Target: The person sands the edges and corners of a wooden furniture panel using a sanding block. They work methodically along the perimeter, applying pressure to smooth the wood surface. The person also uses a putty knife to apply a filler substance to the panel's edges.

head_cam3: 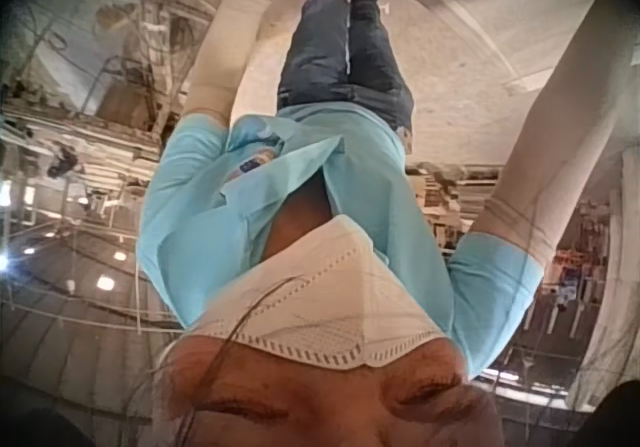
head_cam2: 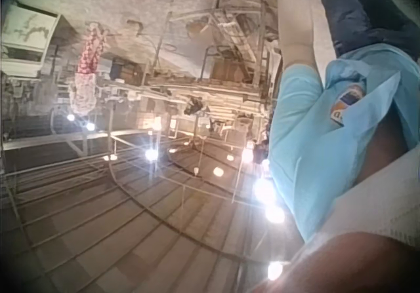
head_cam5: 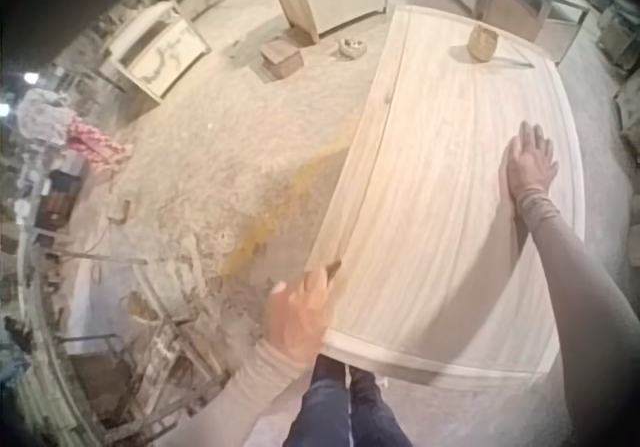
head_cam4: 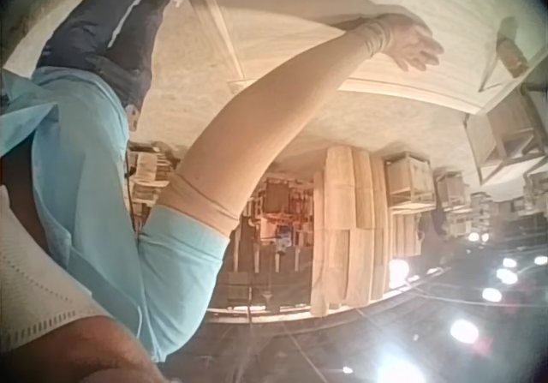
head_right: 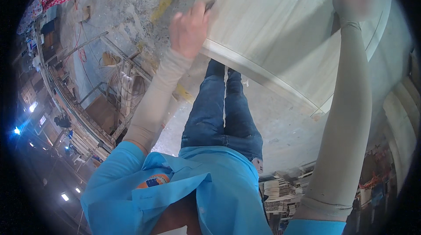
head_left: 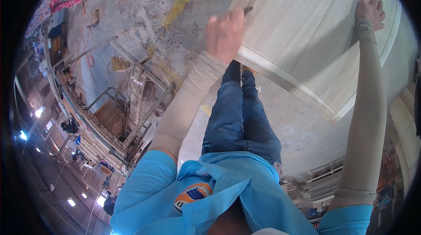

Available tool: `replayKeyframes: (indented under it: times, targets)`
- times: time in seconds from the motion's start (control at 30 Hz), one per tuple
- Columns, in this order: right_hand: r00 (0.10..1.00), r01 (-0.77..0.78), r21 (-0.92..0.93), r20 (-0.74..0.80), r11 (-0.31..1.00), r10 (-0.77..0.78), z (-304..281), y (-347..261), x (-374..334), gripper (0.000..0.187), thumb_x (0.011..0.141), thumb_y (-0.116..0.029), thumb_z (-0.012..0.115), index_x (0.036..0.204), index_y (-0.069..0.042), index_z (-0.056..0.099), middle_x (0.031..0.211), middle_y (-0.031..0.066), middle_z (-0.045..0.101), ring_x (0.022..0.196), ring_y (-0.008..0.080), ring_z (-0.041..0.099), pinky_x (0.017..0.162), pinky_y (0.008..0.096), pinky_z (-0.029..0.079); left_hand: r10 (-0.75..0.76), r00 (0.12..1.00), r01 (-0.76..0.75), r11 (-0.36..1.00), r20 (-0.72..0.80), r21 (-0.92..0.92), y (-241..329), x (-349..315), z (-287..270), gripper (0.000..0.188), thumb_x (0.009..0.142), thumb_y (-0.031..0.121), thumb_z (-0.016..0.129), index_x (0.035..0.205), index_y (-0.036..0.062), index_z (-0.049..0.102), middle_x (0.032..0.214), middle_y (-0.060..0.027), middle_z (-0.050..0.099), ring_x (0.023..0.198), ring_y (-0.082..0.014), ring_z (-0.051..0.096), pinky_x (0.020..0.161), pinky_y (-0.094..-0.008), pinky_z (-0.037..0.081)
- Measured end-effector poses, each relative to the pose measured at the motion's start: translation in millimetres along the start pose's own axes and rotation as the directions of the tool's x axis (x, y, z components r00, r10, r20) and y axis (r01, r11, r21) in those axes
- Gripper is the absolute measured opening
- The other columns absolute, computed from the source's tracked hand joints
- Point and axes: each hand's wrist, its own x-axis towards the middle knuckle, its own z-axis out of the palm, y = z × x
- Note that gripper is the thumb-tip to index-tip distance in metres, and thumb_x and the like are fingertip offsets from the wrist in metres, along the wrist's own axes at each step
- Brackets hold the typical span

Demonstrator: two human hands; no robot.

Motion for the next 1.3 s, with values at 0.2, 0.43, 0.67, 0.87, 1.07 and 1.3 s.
replayKeyframes:
  times: [0.2,0.43,0.67,0.87,1.07,1.3]
  targets:
    - [1.0,-0.028,-0.028,-0.002,0.999,0.028,4.5,8.6,0.4,0.06,0.09,-0.051,0.03,0.146,-0.03,0.033,0.154,0.001,0.028,0.142,0.0286,0.023,0.112,0.0575,0.015,-0.074,0.987,0.084,0.994,0.14,-0.064,-10.6,-86.4,-19.3,0.014,0.085,0.014,0.063,0.088,0.0061,0.052,0.07,-0.0109,0.059,0.067,-0.0291,0.059,0.061,-0.0392,0.039]
    - [1.0,-0.006,-0.015,-0.019,1.0,0.006,-1.9,0.9,-2.1,0.06,0.09,-0.048,0.032,0.145,-0.027,0.036,0.153,0.0027,0.03,0.141,0.0305,0.024,0.111,0.0593,0.015,-0.034,0.999,0.034,0.998,0.005,-0.051,5.3,18.7,0.0,0.013,0.086,0.015,0.061,0.088,0.006,0.051,0.073,-0.0117,0.061,0.072,-0.029,0.062,0.062,-0.0396,0.041]
    - [1.0,0.007,-0.053,0.0,0.999,-0.007,4.6,3.4,1.0,0.059,0.089,-0.05,0.034,0.145,-0.029,0.036,0.153,0.0017,0.029,0.14,0.0299,0.026,0.109,0.0579,0.019,-0.025,0.994,0.027,0.999,0.106,-0.017,-15.5,-81.8,-13.2,0.011,0.086,0.014,0.061,0.085,0.009,0.05,0.074,-0.0092,0.057,0.069,-0.0283,0.059,0.062,-0.0396,0.04]
    - [0.999,0.022,-0.036,0.042,0.999,-0.02,-5.3,2.8,2.0,0.06,0.09,-0.051,0.036,0.145,-0.026,0.036,0.154,0.0028,0.028,0.141,0.0304,0.024,0.108,0.0595,0.02,-0.196,0.928,0.216,0.976,0.317,-0.028,-56.9,-180.6,-51.6,0.012,0.088,0.014,0.057,0.085,0.0063,0.048,0.071,-0.0126,0.058,0.067,-0.0319,0.059,0.061,-0.041,0.04]
    - [0.812,0.575,0.183,-0.002,0.798,-0.584,-12.0,-43.7,-49.1,0.06,0.095,-0.044,0.042,0.145,-0.012,0.035,0.154,0.0102,0.028,0.142,0.0298,0.022,0.11,0.0574,0.018,-0.372,0.916,0.387,0.918,0.151,-0.09,-70.4,-167.3,-61.7,0.017,0.09,0.018,0.058,0.086,0.0053,0.047,0.07,-0.0159,0.058,0.067,-0.0375,0.058,0.061,-0.0468,0.041]
    - [-0.304,0.563,0.825,0.255,0.043,-0.918,-112.6,-144.8,-277.8,0.071,0.086,-0.04,0.055,0.146,-0.01,0.031,0.154,0.0093,0.025,0.144,0.0284,0.015,0.118,0.0448,0.013,-0.383,0.923,0.383,0.905,0.038,-0.187,-78.8,-141.8,-64.2,0.018,0.09,0.017,0.058,0.086,0.0041,0.046,0.073,-0.0187,0.058,0.067,-0.0409,0.056,0.058,-0.0489,0.041]
